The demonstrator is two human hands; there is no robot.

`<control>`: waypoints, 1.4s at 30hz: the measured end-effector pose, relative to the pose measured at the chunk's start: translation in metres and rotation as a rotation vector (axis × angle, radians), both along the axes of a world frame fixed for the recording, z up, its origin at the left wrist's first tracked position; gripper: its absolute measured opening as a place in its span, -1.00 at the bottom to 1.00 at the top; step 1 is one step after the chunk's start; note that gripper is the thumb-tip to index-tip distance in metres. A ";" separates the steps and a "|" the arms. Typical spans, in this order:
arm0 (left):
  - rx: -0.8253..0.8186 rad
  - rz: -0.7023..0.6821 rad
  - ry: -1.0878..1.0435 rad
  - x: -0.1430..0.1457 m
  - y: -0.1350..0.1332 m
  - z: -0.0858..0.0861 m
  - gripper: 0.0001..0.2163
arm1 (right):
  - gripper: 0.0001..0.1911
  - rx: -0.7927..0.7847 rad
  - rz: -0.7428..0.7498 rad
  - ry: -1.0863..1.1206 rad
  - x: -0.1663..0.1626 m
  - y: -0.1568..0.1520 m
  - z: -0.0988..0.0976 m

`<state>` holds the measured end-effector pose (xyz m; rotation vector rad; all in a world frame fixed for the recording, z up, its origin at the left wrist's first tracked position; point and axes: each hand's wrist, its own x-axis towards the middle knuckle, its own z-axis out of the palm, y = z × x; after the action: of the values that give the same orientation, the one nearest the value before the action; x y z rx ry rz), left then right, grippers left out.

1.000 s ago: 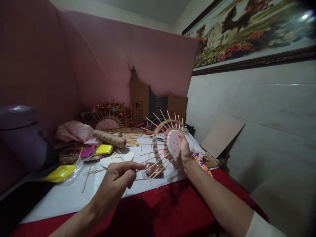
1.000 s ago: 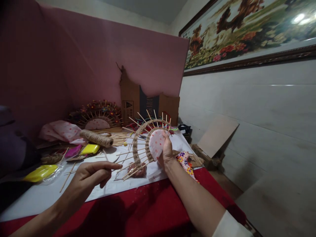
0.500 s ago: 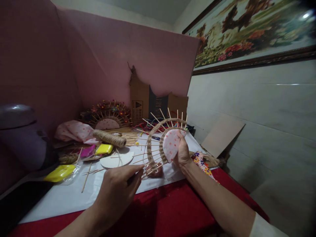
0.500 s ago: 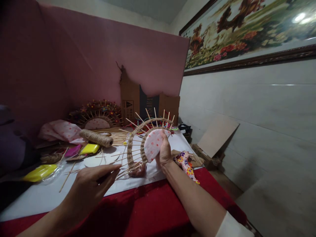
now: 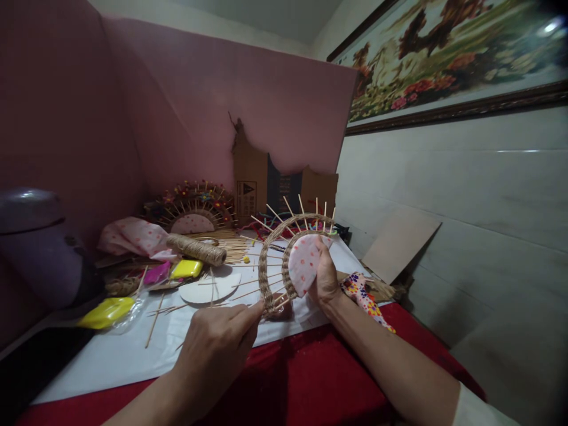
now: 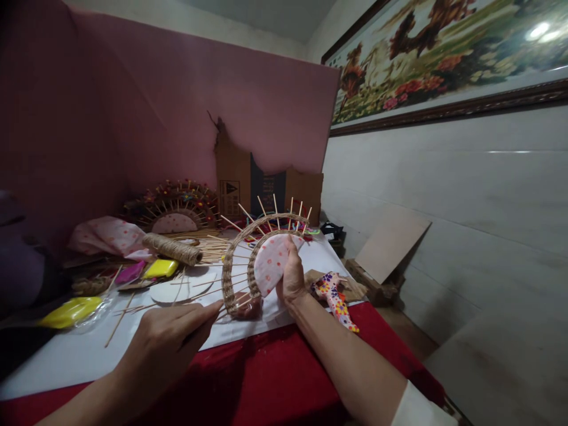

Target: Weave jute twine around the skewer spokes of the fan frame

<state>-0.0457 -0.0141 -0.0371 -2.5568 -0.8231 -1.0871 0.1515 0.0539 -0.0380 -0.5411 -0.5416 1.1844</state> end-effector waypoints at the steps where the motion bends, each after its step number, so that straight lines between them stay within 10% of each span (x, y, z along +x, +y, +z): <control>1: 0.005 0.016 0.020 0.000 0.000 0.000 -0.80 | -0.74 0.001 -0.002 0.002 0.000 0.000 0.000; 16: -0.055 0.098 0.113 0.000 -0.002 0.003 -0.77 | -0.73 -0.048 -0.086 0.051 0.010 0.008 -0.003; 28: -0.620 -0.164 -0.251 -0.001 -0.014 0.021 -0.76 | -0.78 -0.083 0.002 0.090 0.012 0.004 0.006; 42: -0.854 -0.171 -0.411 0.003 -0.014 0.018 -0.74 | -0.77 -0.091 -0.022 0.100 0.012 0.004 0.006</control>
<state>-0.0430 -0.0281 -0.0189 -3.1587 -1.4446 -1.6176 0.1633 0.0575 -0.0322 -0.5601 -0.3969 1.2129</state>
